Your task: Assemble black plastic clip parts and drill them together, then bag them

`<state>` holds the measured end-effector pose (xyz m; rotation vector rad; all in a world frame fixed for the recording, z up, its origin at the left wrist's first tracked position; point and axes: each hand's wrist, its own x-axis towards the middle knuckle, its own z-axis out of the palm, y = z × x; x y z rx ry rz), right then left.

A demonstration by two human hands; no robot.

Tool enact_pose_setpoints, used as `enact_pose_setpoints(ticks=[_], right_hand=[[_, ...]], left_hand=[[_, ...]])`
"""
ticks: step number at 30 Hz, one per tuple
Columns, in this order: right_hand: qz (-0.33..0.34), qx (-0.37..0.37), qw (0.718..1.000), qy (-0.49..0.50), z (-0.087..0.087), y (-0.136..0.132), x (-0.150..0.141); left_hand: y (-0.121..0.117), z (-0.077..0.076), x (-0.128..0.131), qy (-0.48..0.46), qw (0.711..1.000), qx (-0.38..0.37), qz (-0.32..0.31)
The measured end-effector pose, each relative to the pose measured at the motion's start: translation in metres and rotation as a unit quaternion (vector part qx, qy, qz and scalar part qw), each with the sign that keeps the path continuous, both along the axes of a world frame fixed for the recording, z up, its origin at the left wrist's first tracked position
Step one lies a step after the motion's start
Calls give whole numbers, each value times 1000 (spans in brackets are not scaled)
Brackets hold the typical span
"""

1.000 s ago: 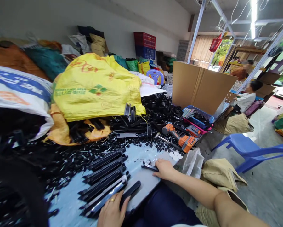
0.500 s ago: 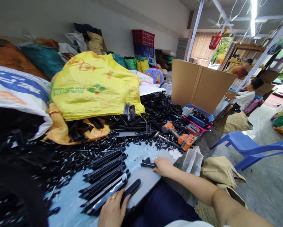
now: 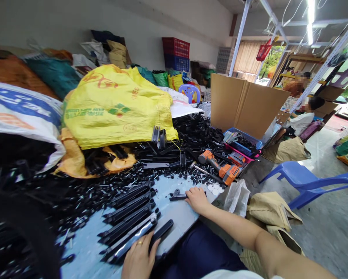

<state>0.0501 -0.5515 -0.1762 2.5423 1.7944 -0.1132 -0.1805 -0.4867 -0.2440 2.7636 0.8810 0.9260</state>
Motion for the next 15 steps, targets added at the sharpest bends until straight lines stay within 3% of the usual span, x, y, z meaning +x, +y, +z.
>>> enact_pose_setpoints(ticks=[6,15], right_hand=[[7,140,989,-54,-29,-7,-5],[15,181,981,-66,-36,-7,-4]], left_hand=[[1,-3,-1,13,1000,-15,2],[0,0,1,24,1000,19,9]])
